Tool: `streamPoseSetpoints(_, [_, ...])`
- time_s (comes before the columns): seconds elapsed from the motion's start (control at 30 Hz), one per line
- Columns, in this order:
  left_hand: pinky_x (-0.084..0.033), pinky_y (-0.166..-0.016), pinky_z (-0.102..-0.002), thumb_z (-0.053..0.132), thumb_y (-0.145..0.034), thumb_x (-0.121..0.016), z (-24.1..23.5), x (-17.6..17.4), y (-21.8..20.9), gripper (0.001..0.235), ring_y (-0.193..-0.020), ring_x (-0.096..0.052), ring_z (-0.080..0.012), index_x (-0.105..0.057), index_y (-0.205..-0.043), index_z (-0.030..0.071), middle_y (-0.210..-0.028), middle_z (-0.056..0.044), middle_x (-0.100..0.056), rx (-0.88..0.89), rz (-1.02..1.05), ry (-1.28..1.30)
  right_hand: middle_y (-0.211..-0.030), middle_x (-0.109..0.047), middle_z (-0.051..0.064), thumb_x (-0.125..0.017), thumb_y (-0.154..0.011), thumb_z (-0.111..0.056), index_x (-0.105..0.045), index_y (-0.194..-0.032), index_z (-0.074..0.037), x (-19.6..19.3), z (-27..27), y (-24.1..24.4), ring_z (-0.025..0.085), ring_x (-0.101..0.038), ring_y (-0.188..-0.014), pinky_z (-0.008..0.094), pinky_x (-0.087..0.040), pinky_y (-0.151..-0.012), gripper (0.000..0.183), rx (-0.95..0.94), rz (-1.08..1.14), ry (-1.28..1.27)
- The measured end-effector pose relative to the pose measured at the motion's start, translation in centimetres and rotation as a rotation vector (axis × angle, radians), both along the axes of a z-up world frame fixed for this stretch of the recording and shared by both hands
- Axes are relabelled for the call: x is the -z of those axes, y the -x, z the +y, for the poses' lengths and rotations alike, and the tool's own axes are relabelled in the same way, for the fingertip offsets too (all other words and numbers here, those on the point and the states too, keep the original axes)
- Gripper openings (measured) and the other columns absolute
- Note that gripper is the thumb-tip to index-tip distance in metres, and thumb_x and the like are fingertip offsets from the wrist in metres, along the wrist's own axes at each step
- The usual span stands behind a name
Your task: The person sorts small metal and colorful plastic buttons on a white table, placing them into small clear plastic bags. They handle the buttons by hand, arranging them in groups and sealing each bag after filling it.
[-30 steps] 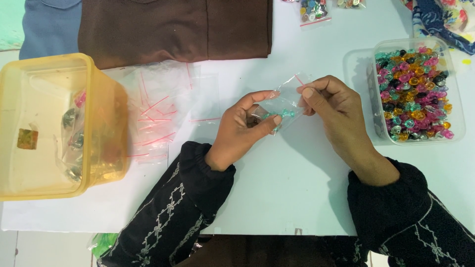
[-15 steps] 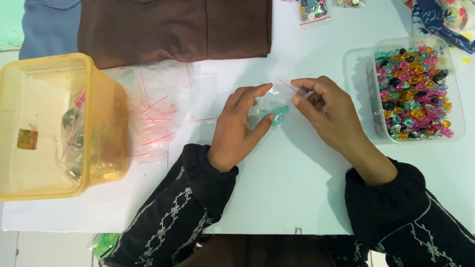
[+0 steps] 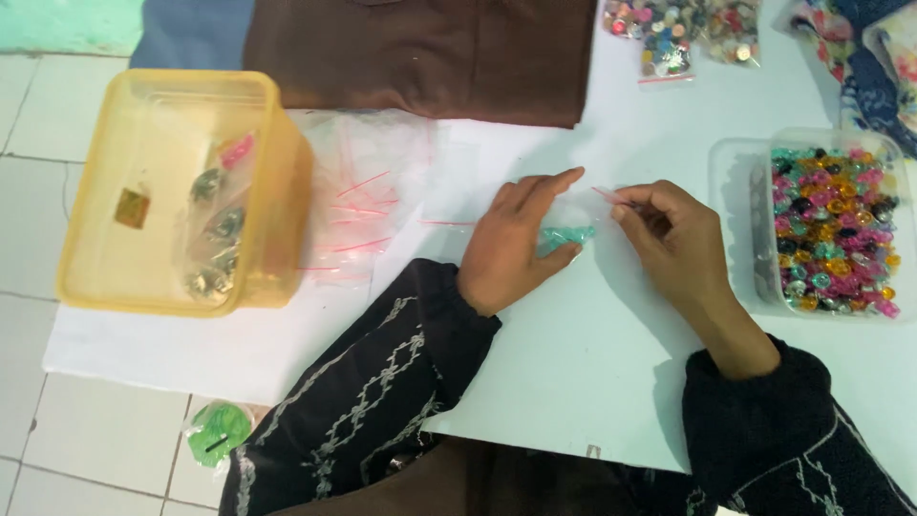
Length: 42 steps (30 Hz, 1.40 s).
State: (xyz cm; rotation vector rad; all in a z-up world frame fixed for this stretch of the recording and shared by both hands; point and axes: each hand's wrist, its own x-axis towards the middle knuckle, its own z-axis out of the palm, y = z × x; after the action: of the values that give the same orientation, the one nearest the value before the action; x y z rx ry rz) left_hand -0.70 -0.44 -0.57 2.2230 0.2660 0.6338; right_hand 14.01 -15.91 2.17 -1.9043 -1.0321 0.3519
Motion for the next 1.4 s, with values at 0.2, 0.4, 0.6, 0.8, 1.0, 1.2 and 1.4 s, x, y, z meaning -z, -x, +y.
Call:
streamPoseSetpoints(0.2, [-0.049,-0.097,-0.037,0.024,-0.086,-0.077,0.1,2.2,-0.8,0.076,-0.102,-0.057,-0.0261,-0.040,-0.152,0.023,-0.108,0.000,-0.075,0.016,-0.008,-0.020,-0.107,-0.072,0.001,-0.065,-0.103,-0.016,-0.074,-0.122,-0.009,-1.4,0.1,1.4,0.009,-0.058,-0.088,0.024,-0.046,-0.080,0.022,0.126,0.051,0.099])
streamPoseSetpoints(0.4, [-0.056,-0.088,-0.039,0.017,-0.097,-0.063,-0.6,0.2,1.2,0.058,-0.107,-0.073,-0.0240,-0.041,-0.150,0.026,-0.109,-0.005,-0.075,0.023,0.000,0.141,-0.106,-0.072,0.007,-0.064,-0.105,-0.014,-0.071,-0.123,-0.005,-3.5,0.4,3.8,0.013,-0.062,-0.088,0.025,-0.050,-0.088,0.021,0.148,0.200,0.059])
streamPoseSetpoints(0.6, [-0.056,-0.084,-0.034,0.015,-0.102,-0.063,0.9,-5.1,9.5,0.051,-0.086,-0.073,-0.0201,-0.044,-0.149,0.025,-0.099,0.003,-0.073,-0.041,-0.112,0.116,-0.099,-0.073,0.012,-0.066,-0.103,-0.009,-0.070,-0.117,-0.002,-7.8,3.3,7.7,0.016,-0.063,-0.082,0.027,-0.054,-0.084,0.016,0.054,0.170,0.005])
streamPoseSetpoints(0.8, [-0.064,-0.079,-0.030,0.003,-0.105,-0.066,6.5,-11.5,18.8,0.042,-0.087,-0.074,-0.0180,-0.047,-0.141,0.013,-0.103,-0.007,-0.075,-0.191,-0.294,-0.090,-0.099,-0.072,0.018,-0.065,-0.101,-0.004,-0.063,-0.117,0.005,-10.8,10.5,13.2,0.019,-0.070,-0.089,0.028,-0.060,-0.080,0.018,-0.313,0.110,-0.228])
streamPoseSetpoints(1.0, [-0.051,-0.067,-0.025,0.002,-0.105,-0.062,11.1,-14.6,22.5,0.023,-0.065,-0.055,-0.0120,-0.053,-0.125,0.010,-0.086,-0.003,-0.067,-0.431,-0.300,-0.064,-0.100,-0.074,0.006,-0.068,-0.103,-0.008,-0.065,-0.118,-0.005,-11.2,20.4,16.6,0.009,-0.067,-0.093,0.022,-0.046,-0.080,0.016,-0.453,-0.014,-0.349])
streamPoseSetpoints(1.2, [-0.047,-0.099,-0.046,0.009,-0.080,-0.082,16.2,-7.8,21.3,0.070,-0.116,-0.059,-0.0386,-0.050,-0.143,0.008,-0.134,-0.019,-0.057,-0.634,0.041,-0.540,-0.132,-0.059,0.007,-0.069,-0.097,-0.008,-0.060,-0.132,-0.011,-9.2,23.5,16.8,0.028,-0.054,-0.113,0.039,-0.050,-0.084,0.036,-0.489,-0.455,-0.276])
streamPoseSetpoints(1.4, [-0.056,-0.075,-0.046,0.025,-0.097,-0.067,16.1,-7.7,21.0,0.021,-0.093,-0.074,-0.0339,-0.076,-0.116,0.022,-0.101,-0.008,-0.076,-0.468,0.331,-0.401,-0.137,-0.058,0.015,-0.062,-0.103,-0.007,-0.067,-0.128,-0.009,-6.2,22.0,16.3,0.041,-0.059,-0.117,0.048,-0.050,-0.097,0.025,-0.567,-0.519,-0.367])
